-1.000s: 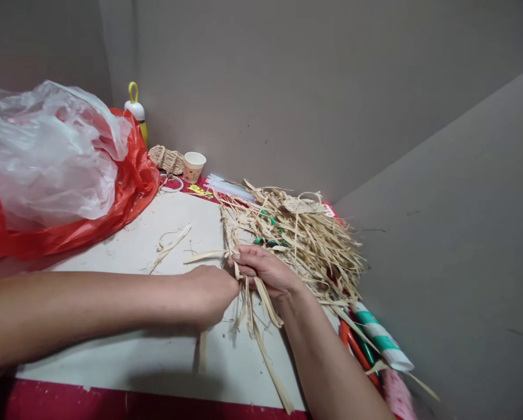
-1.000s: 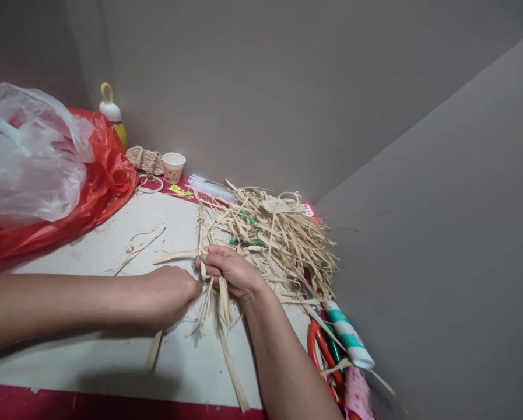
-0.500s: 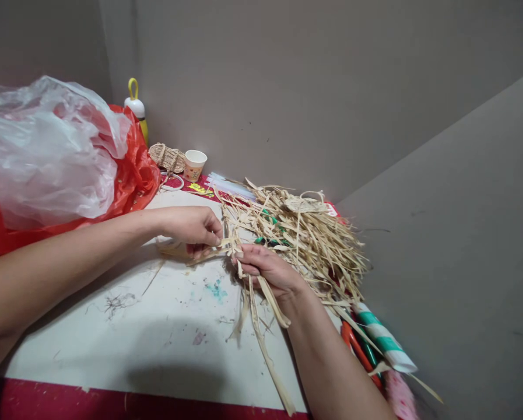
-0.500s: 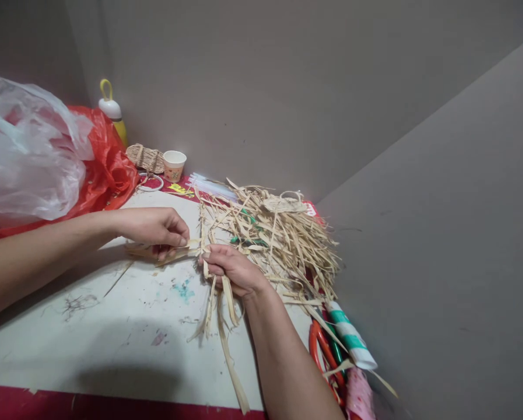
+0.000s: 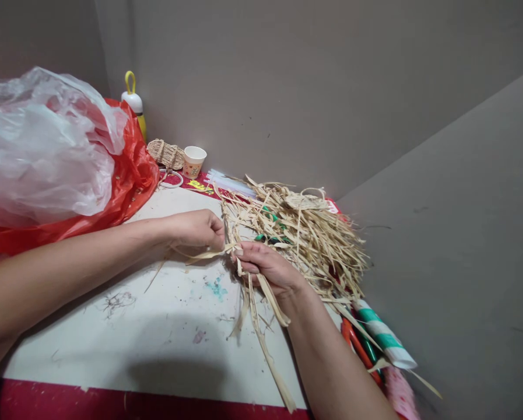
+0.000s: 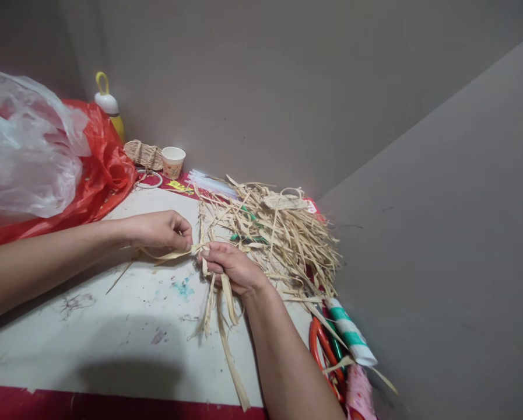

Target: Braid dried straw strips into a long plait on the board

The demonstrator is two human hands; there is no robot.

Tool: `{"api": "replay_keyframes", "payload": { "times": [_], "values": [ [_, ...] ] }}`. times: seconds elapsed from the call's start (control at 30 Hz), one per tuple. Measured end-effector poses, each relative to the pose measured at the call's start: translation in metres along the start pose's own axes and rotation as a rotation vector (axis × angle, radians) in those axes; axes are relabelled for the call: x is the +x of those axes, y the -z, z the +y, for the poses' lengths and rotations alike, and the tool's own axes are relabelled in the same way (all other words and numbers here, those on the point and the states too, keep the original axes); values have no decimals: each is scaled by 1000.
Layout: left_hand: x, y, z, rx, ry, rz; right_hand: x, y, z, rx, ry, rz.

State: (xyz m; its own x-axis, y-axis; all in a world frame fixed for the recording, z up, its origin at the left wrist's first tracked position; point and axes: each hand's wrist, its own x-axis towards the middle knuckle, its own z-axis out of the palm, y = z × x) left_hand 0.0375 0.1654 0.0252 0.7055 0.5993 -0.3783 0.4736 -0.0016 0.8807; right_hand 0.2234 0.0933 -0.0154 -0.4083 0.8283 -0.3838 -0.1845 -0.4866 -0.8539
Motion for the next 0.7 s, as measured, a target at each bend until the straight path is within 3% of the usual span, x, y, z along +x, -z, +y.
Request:
{"api": "replay_keyframes", "payload": {
  "times": [0.43,0.7],
  "values": [
    [13,-11,-12,-337,31,-3,1,0,-1,4,-4,12],
    [15,-17,-20,-266,-25,45,1,-1,1,-10,-8,19]
  ]
}}
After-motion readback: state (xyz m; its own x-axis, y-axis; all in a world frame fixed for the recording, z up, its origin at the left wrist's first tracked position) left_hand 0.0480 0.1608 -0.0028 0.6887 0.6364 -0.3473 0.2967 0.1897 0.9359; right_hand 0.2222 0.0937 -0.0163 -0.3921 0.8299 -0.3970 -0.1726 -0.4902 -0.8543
